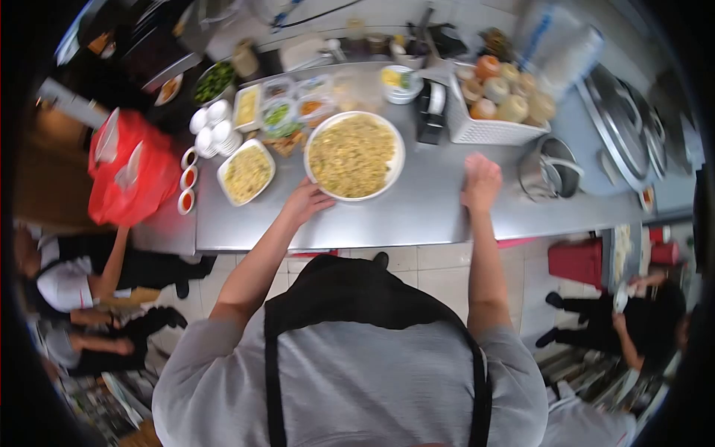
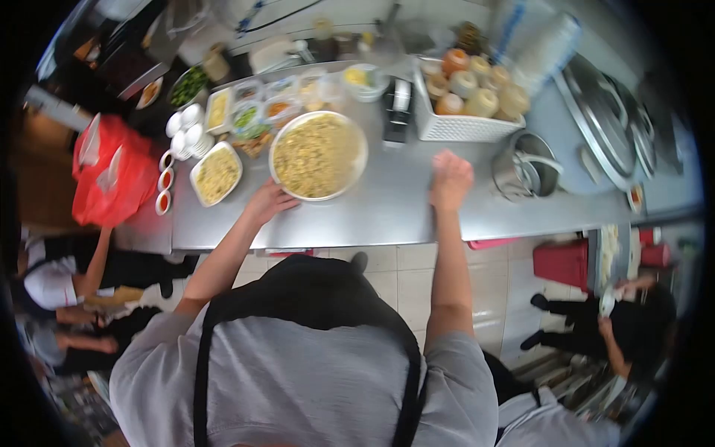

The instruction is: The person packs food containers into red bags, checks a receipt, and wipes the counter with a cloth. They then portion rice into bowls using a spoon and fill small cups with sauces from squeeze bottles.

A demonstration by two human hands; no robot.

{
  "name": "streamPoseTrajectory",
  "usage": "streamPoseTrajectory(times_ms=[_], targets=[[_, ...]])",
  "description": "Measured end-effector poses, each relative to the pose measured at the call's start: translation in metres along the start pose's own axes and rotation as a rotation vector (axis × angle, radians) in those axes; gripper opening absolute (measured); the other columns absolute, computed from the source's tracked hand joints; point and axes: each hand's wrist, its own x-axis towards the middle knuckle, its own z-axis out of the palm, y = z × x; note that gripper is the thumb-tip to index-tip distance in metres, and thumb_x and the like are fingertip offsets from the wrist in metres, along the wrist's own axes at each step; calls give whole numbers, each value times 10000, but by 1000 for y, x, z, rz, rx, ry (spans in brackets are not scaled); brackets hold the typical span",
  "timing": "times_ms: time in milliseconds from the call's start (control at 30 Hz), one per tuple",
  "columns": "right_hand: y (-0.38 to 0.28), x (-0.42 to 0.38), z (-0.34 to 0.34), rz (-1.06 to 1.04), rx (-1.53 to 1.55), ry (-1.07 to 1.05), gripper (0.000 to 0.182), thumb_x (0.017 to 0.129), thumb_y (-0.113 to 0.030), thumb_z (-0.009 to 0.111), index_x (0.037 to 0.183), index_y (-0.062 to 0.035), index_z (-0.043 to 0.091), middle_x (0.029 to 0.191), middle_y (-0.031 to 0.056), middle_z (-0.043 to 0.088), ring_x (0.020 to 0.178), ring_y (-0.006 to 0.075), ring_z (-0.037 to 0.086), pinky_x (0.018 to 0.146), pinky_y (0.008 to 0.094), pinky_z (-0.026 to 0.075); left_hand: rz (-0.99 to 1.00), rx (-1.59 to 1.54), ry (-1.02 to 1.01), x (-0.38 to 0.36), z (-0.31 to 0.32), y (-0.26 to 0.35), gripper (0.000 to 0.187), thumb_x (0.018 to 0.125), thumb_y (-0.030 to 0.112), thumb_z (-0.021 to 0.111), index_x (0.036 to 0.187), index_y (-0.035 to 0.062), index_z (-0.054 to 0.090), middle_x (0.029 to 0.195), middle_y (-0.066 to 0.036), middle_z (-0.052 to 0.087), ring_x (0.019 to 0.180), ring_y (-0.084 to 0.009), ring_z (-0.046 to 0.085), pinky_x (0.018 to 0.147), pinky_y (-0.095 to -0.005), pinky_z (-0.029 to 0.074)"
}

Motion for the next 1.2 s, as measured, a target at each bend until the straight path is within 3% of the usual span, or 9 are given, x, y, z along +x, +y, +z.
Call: streamPoseTrajectory(times_ms=[200,333,500,733,800,867,933,1000,1200], targets=[[-2,32,-82,-209,138,205,228,791,-244,540,937,-68,550,968,121,540,962,310,488,800,444,385,111,205,120,15,0,-9,408,848,81,439,1234,39,316,1067,-163,552,883,-258,604,726,-340,514],[96,87,-125,223,-52,172,167,792,-204,524,764,-69,620,755,138,598,717,305,596,629,409,474,7,371,82,17,-24,15,388,824,57,447,1204,31,371,985,-157,587,787,-246,631,638,-312,536],[171,118,-95,394,-214,-696,199,749,-133,492,819,-11,633,918,196,612,872,341,594,746,407,478,-57,562,-53,29,-33,57,477,805,27,444,1271,25,348,972,-130,604,758,-210,629,612,-296,529],[220,109,-136,384,-48,-399,231,781,-162,476,938,-82,625,958,168,605,908,337,572,772,422,459,219,298,203,45,-62,35,448,891,271,431,1296,92,367,1038,-87,586,793,-155,589,671,-292,470],[201,81,-145,313,-286,-167,235,798,-167,461,954,-117,630,952,157,607,889,337,572,758,423,458,179,300,167,18,-52,17,487,919,365,322,1317,84,314,1127,-103,535,996,-207,525,850,-382,415],[152,60,-165,298,-24,-54,253,816,-156,471,1018,-120,619,892,168,613,849,342,578,698,404,455,82,181,252,-4,-43,-4,480,919,373,309,1293,74,335,1177,-111,499,1009,-229,518,857,-391,413],[87,42,-175,286,346,-98,281,819,-77,516,1088,-106,593,757,119,618,598,160,536,585,272,425,7,-20,165,-21,-35,-14,456,919,379,300,1251,76,378,1199,-119,476,1044,-242,496,871,-411,408],[25,16,-150,117,665,-91,272,869,-162,520,1125,-84,570,851,50,626,715,61,499,626,198,403,7,-132,90,-26,-29,-18,447,918,377,298,1227,68,395,1202,-123,469,1044,-244,493,875,-411,407],[-183,-30,-107,-316,580,-196,285,749,-50,548,1007,-140,628,752,102,584,688,263,575,602,350,461,-33,-43,122,-16,-32,5,424,920,373,300,1158,54,446,1139,-100,509,1032,-246,487,869,-432,383]])
